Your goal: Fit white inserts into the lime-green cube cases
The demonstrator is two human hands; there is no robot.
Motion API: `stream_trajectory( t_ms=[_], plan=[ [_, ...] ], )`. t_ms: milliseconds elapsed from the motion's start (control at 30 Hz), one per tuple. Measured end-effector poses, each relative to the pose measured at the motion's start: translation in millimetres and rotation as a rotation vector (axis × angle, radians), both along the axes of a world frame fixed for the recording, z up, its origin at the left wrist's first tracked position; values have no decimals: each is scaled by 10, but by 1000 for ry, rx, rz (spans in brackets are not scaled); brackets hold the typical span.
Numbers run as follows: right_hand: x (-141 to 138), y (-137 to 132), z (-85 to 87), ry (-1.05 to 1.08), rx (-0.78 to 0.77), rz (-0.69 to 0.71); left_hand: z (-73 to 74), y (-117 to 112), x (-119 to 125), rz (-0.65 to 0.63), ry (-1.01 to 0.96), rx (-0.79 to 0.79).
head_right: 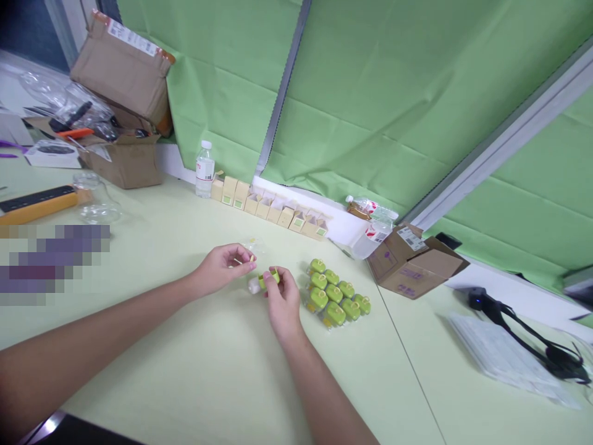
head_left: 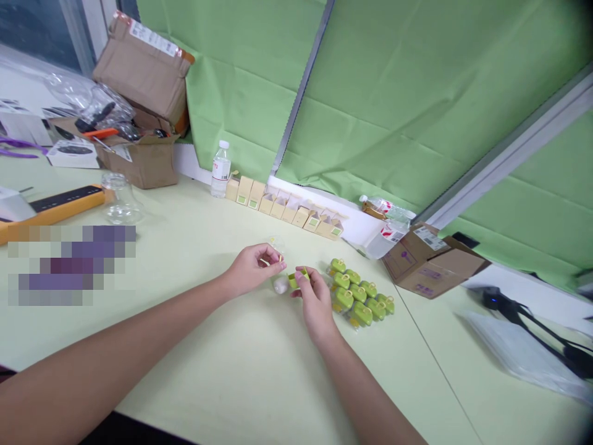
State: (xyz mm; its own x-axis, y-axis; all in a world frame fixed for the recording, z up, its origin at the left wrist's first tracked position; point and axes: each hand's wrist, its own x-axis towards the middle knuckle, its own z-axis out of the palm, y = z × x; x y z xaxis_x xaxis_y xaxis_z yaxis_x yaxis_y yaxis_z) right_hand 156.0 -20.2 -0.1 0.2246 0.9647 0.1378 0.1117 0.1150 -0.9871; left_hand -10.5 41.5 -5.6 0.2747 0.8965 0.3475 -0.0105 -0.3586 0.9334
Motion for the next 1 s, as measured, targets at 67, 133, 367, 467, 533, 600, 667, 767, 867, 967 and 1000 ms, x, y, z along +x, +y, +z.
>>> stream_trajectory(
  t_ms=[67,133,367,467,533,600,667,767,867,967,1000],
  plan=[
    [-3,-2,0,-10,3,7,8,-4,0,-3,-3,0],
    [-6,-4,2,-18,6,11,17,-9,-1,-1,-10,-2],
    [-16,-11,-9,-82,37,-4,5,20,-2,38,-58,-37],
    [-13,-5,-36,-120,60,-1,-17,48,-8,36,-28,-37],
    [-6,2,-59,-144,69,1,-31,62,-13,29,-28,-54],
    [4,9,-79,-173,81,0,-40,70,-16,19,-31,-73],
    [14,13,-96,-195,91,-3,-42,70,-15,-6,-24,-79],
    [21,11,-107,-203,95,0,-33,58,-11,-33,0,-80],
    [18,1,-103,-202,91,7,-26,43,-10,-48,11,-93],
    [11,-10,-92,-194,91,23,-31,41,-13,-53,8,-106],
    [9,-13,-89,-192,93,27,-33,44,-14,-50,9,-106]
  ],
)
